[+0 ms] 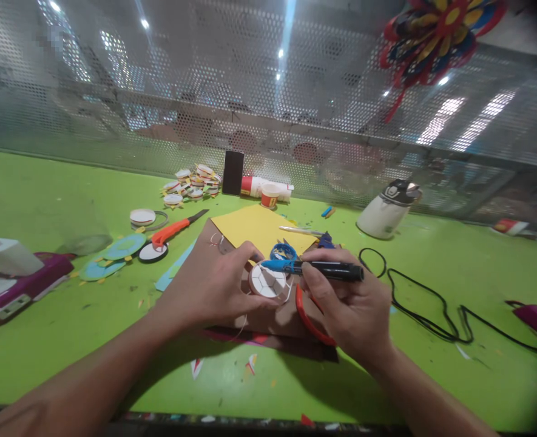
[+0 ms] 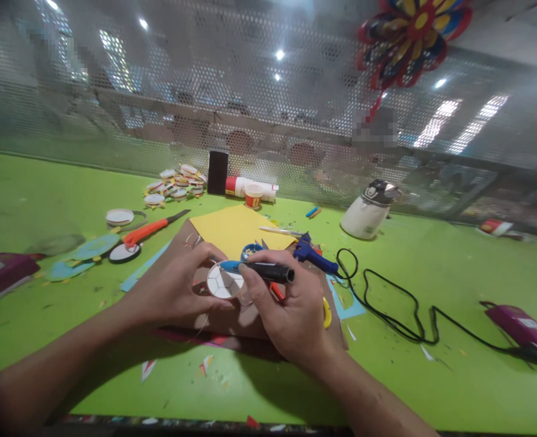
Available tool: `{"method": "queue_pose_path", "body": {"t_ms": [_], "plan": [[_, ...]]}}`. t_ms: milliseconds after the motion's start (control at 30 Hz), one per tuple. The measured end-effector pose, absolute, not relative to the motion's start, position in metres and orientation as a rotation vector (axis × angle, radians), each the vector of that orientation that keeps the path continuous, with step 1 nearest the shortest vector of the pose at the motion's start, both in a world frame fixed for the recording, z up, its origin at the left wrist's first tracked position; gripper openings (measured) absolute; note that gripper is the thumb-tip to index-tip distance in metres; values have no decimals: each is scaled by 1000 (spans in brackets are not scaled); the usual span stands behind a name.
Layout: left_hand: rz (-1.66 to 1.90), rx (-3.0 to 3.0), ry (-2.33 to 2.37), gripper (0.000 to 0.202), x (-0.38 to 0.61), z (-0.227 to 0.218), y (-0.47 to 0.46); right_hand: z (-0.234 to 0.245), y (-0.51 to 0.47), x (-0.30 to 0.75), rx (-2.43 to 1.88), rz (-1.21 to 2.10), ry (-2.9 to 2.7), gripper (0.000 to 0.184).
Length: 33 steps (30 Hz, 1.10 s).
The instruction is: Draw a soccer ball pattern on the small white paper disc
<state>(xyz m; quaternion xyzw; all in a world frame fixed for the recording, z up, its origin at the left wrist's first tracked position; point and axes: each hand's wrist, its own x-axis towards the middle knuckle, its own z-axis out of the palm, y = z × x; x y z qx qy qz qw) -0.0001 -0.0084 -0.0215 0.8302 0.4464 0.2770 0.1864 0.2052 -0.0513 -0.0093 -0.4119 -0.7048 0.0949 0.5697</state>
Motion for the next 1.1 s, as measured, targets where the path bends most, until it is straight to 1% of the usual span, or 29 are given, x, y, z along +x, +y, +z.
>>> {"method": "queue_pose_path", "body": {"t_ms": [433, 700, 933, 1100], "plan": [[835, 2350, 1260, 47, 0, -24, -8, -8, -49, 202, -958, 203, -1655, 7], [806, 2347, 1238, 43, 0, -24, -8, -6, -50, 202, -972, 172, -1725, 6], [737, 2390, 1270, 46, 0, -26, -7, -4, -51, 201, -990, 115, -1800, 5], [763, 2348, 1234, 45, 1, -23, -7, -7, -53, 201, -954, 96, -1695, 6]]}}
